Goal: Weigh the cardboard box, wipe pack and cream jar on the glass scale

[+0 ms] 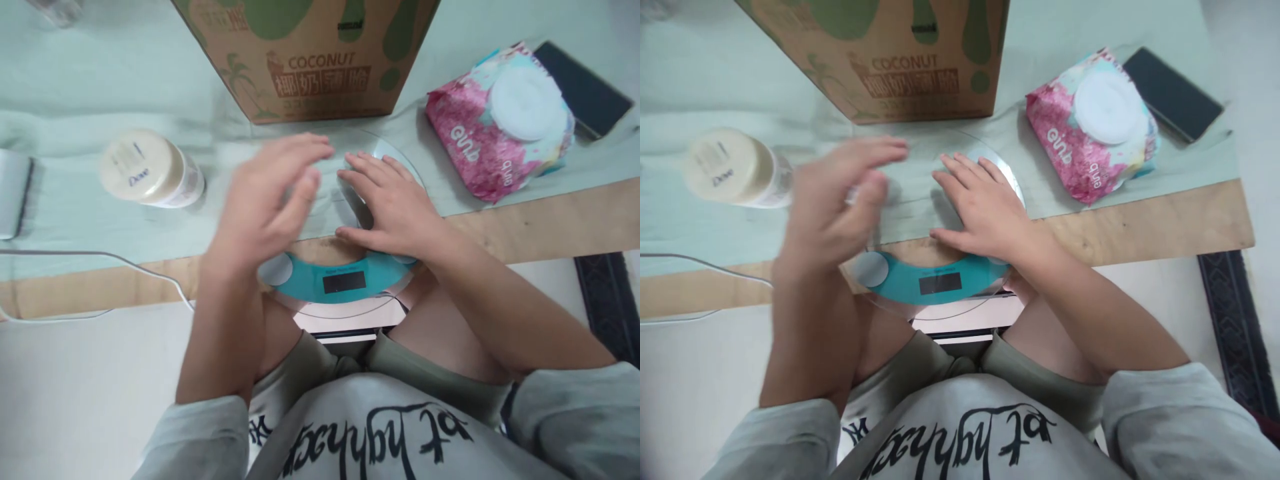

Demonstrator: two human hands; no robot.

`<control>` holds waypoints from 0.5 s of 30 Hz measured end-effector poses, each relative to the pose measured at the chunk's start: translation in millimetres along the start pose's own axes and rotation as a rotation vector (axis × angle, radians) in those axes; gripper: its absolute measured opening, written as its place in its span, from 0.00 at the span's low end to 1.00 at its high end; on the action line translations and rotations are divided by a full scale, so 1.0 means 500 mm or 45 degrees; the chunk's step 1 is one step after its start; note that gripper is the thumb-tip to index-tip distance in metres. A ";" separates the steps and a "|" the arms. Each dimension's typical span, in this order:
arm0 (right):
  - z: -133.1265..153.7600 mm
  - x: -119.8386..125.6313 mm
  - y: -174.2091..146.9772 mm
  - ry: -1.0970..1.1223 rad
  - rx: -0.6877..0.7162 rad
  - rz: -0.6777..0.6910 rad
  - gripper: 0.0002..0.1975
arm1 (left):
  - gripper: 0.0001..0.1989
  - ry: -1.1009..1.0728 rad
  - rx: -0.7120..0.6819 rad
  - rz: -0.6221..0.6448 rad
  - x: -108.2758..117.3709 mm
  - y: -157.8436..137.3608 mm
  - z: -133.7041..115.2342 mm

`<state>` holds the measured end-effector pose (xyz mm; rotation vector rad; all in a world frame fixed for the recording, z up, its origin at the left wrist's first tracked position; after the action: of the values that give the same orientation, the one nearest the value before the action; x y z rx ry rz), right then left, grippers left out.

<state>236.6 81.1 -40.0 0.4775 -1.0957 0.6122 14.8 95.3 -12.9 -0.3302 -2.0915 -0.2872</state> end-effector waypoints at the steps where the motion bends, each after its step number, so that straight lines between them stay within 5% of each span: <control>1: 0.001 0.011 -0.002 0.001 -0.007 -0.025 0.41 | 0.20 -0.002 -0.010 0.018 -0.018 0.000 -0.012; 5: -0.033 0.093 -0.043 -0.256 -0.065 -0.453 0.28 | 0.21 0.005 -0.052 0.116 -0.065 0.018 -0.018; 8: -0.115 0.145 -0.105 -0.628 -0.282 -0.812 0.35 | 0.22 0.019 -0.088 0.159 -0.075 0.030 -0.012; 12: -0.236 0.137 -0.152 -0.582 -0.858 -0.737 0.52 | 0.21 0.005 -0.087 0.128 -0.075 0.032 -0.010; 15: -0.255 0.126 -0.146 -0.536 -1.026 -0.685 0.56 | 0.20 -0.002 -0.088 0.135 -0.072 0.031 -0.013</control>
<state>391.2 121.4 -35.4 0.1700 -1.4252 -0.4300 43.4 103.2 -39.5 -0.4812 -2.0611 -0.2968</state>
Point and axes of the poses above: each hand's wrist, its own y-axis towards the middle knuckle, its own x-axis out of the back of the hand, z = x × y, the point moved 2 cm from there along y, towards the middle knuckle, and after that the axes turned 14 degrees about x, right-handed, at the moved point
